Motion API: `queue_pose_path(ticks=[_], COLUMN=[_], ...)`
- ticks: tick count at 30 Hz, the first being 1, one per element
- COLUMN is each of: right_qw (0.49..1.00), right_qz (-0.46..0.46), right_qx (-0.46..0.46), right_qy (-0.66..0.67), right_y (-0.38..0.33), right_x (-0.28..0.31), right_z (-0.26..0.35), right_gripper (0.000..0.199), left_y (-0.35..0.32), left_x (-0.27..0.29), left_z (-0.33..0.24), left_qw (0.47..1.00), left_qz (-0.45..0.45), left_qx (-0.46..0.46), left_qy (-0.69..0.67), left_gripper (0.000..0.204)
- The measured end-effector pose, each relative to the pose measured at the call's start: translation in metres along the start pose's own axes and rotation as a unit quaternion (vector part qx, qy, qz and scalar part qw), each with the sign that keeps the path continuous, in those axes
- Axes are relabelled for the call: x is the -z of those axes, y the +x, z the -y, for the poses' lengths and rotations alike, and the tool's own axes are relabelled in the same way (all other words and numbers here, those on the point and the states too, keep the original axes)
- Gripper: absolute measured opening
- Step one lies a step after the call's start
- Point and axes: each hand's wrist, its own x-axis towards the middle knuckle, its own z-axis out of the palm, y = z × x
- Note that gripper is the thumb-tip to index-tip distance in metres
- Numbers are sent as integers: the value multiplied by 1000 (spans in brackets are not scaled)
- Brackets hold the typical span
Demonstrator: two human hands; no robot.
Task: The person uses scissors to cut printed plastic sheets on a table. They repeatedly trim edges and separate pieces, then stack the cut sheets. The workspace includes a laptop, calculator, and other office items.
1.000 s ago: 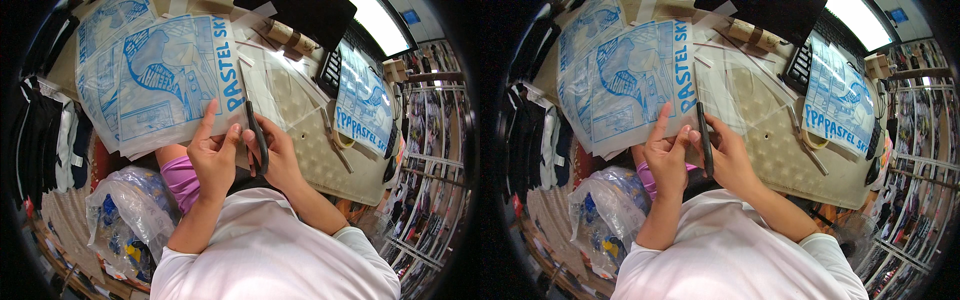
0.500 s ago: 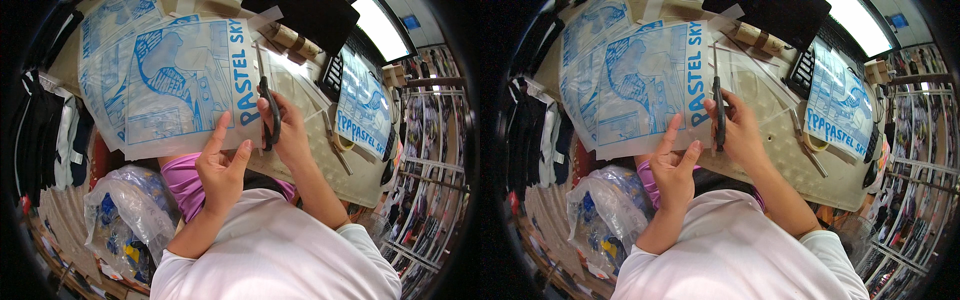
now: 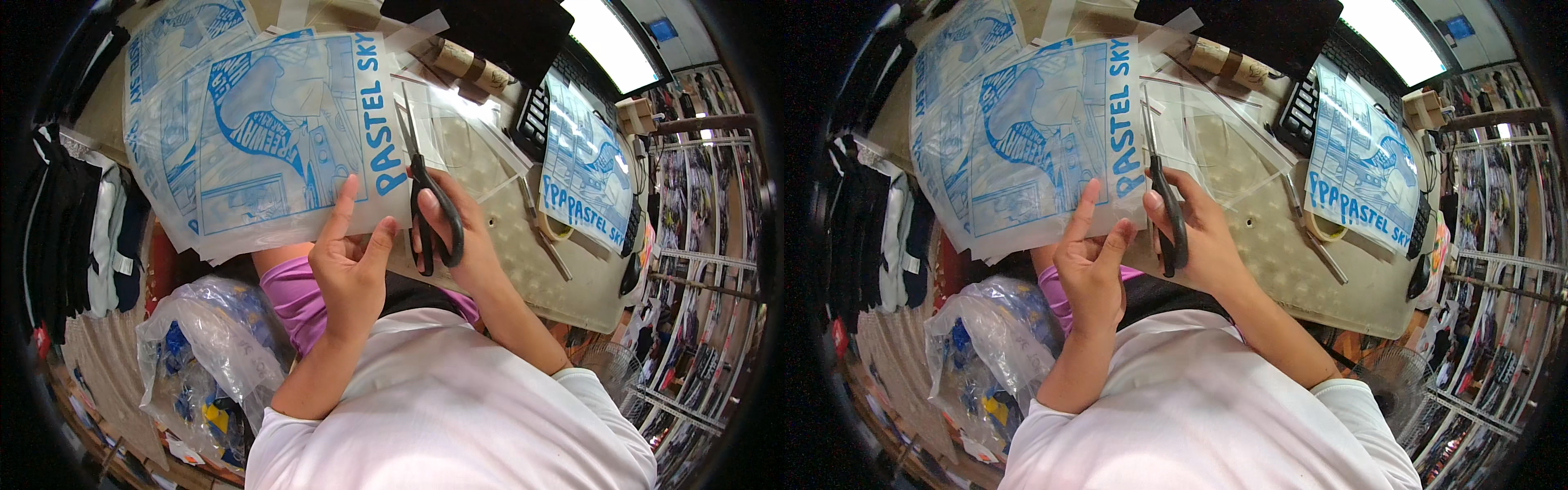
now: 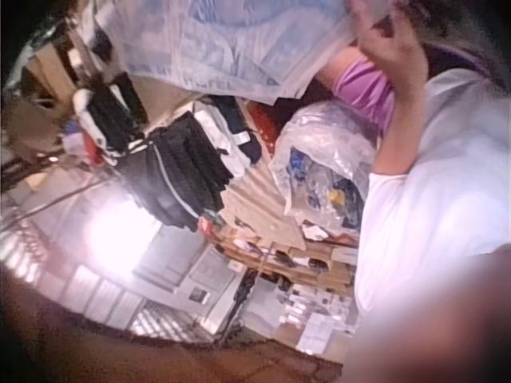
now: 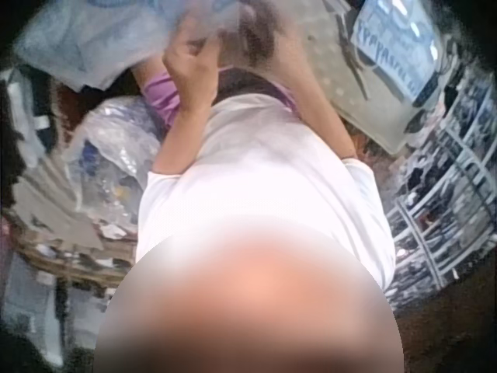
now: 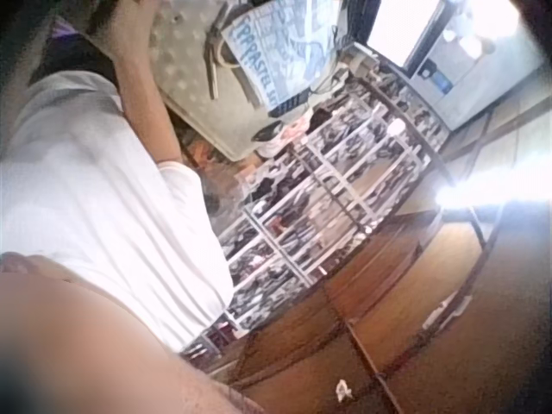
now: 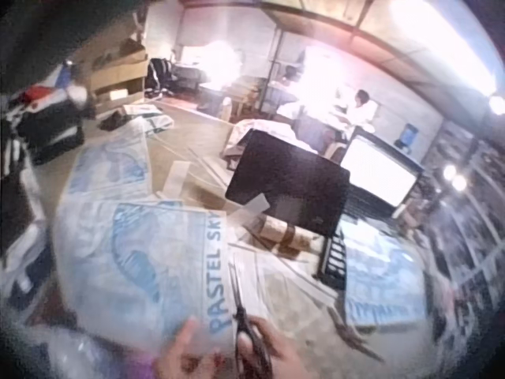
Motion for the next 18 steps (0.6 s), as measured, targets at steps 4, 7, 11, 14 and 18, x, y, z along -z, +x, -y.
queue_pose_path(ticks=[4, 7, 11, 14, 18], right_qw=[999, 999, 1000, 1000, 999], right_qz=[-42, -39, -17, -17, -22], right_qx=[-1, -4, -7, -10, 6], right_qy=[9, -4, -16, -25, -28], right_y=[6, 9, 9, 8, 10], right_x=[-10, -10, -5, -4, -9], right_z=[-3, -3, -7, -6, -8], right_gripper=[49, 49, 51, 52, 51], left_y=[-2, -2, 0, 0, -1], left_x=[0, 2, 4, 2, 3], left_z=[-3, -2, -5, -10, -8], left_qw=[1000, 1000, 1000, 998, 999], left_qz=[2, 2, -6, -7, 0], left_qx=[8, 7, 17, 25, 30], left_qy=[-3, -3, -25, -49, -35], left_gripper=[50, 49, 49, 49, 52])
